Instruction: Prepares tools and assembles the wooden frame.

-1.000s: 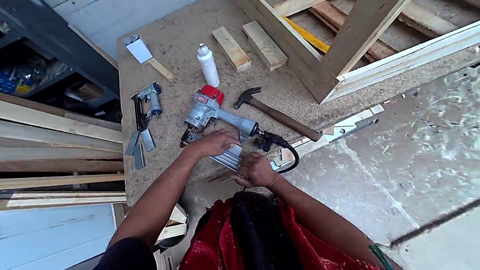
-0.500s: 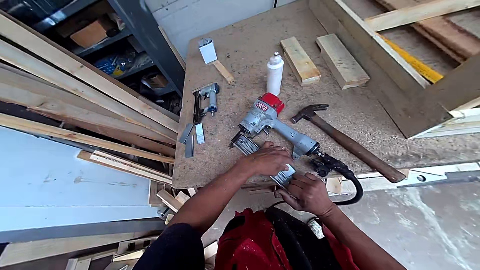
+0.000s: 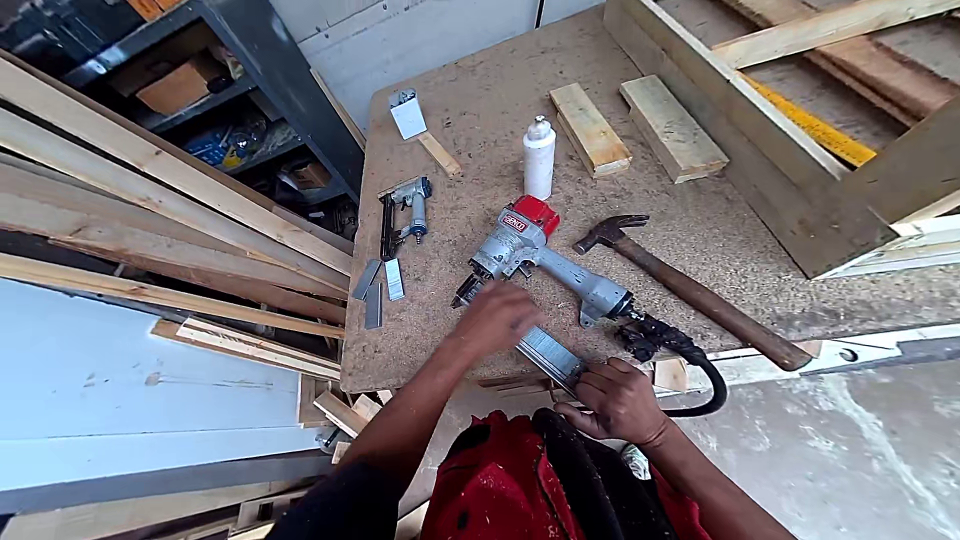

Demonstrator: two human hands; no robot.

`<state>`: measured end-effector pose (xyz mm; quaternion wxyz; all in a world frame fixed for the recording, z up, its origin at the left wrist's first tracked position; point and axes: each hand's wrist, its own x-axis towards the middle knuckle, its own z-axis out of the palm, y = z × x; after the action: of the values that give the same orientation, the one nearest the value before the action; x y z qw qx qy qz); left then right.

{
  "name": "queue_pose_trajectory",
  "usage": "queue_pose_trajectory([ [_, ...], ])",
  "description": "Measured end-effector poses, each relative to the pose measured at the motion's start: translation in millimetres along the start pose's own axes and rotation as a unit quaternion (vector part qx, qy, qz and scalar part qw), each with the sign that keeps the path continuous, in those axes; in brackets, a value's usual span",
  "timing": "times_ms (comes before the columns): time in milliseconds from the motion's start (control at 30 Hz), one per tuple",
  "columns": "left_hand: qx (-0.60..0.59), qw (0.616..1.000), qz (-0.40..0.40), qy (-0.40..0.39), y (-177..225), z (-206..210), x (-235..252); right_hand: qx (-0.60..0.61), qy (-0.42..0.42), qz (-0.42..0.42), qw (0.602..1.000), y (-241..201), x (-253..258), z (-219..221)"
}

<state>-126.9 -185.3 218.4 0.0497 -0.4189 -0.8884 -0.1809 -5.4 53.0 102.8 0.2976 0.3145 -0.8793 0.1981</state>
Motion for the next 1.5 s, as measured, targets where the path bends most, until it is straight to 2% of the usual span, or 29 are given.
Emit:
queue_pose_trajectory([
  [67,0.033,0.974,-0.202,0.098,-44.3,-29.9,-14.8,-0.009,-0.004,0.013,1.000,-7.0,7.7,-6.8],
  [100,0.060,0.945,-0.304,0.107,-69.6,-42.2,-23.1,-0.013,-0.012,0.016,1.000,-9.7,13.2,-11.5],
  [167,0.091,0.882,-0.459,0.061,-112.9,-59.8,-41.4,-0.011,-0.033,0.011,0.999,-13.7,25.4,-18.0],
  [200,0.096,0.861,-0.499,0.026,-126.6,-62.3,-47.6,-0.004,-0.050,0.009,0.999,-14.5,29.2,-20.2],
  [267,0.110,0.847,-0.519,-0.025,-136.3,-55.0,-52.8,0.014,-0.101,0.011,0.995,-13.2,34.4,-23.4],
  [333,0.116,0.858,-0.500,-0.035,-134.7,-47.4,-51.8,0.038,-0.168,0.006,0.985,-10.6,41.4,-28.0],
  [400,0.097,0.871,-0.482,-0.004,-132.2,-44.0,-50.7,0.060,-0.258,-0.001,0.964,-8.3,50.4,-39.7],
  [533,0.052,0.859,-0.508,0.047,-131.7,-39.7,-51.3,0.028,-0.406,-0.062,0.911,1.8,66.7,-66.9],
  [633,0.000,0.853,-0.517,0.072,-138.5,-42.7,-50.3,0.008,-0.463,-0.093,0.882,8.1,80.2,-77.9],
  [767,-0.052,0.869,-0.487,0.067,-154.6,-37.5,-62.1,-0.009,-0.423,-0.134,0.896,13.5,90.7,-71.9],
  [867,-0.016,0.888,-0.455,0.069,-151.1,-30.2,-73.4,0.037,-0.396,-0.100,0.912,19.3,85.3,-64.3],
  [967,-0.035,0.906,-0.397,0.141,-112.6,-46.1,-65.9,0.109,-0.364,-0.077,0.922,33.1,72.4,-53.8],
  [1033,-0.093,0.942,-0.290,0.142,-76.3,-57.6,-49.0,0.125,-0.353,-0.071,0.925,31.2,62.3,-69.6],
  [1133,-0.125,0.986,-0.104,0.046,-36.7,-48.9,-16.6,0.059,-0.287,-0.146,0.945,19.7,39.5,-87.4],
  [1200,-0.147,0.988,-0.013,-0.047,-17.1,-28.8,10.3,0.052,-0.256,-0.176,0.949,18.6,19.7,-83.2],
  [1267,-0.147,0.979,0.051,-0.133,-2.6,-7.6,31.0,0.049,-0.242,-0.166,0.955,17.2,5.0,-81.5],
  [1367,-0.131,0.959,0.087,-0.236,3.9,13.0,43.3,0.061,-0.248,-0.082,0.963,6.7,-1.1,-81.3],
  [1433,-0.120,0.954,0.090,-0.258,2.3,25.7,52.2,0.089,-0.284,-0.011,0.955,12.4,-2.0,-80.9],
  [1500,-0.120,0.946,0.085,-0.289,0.7,33.2,58.4,0.109,-0.285,0.014,0.952,18.5,-5.3,-76.7],
])
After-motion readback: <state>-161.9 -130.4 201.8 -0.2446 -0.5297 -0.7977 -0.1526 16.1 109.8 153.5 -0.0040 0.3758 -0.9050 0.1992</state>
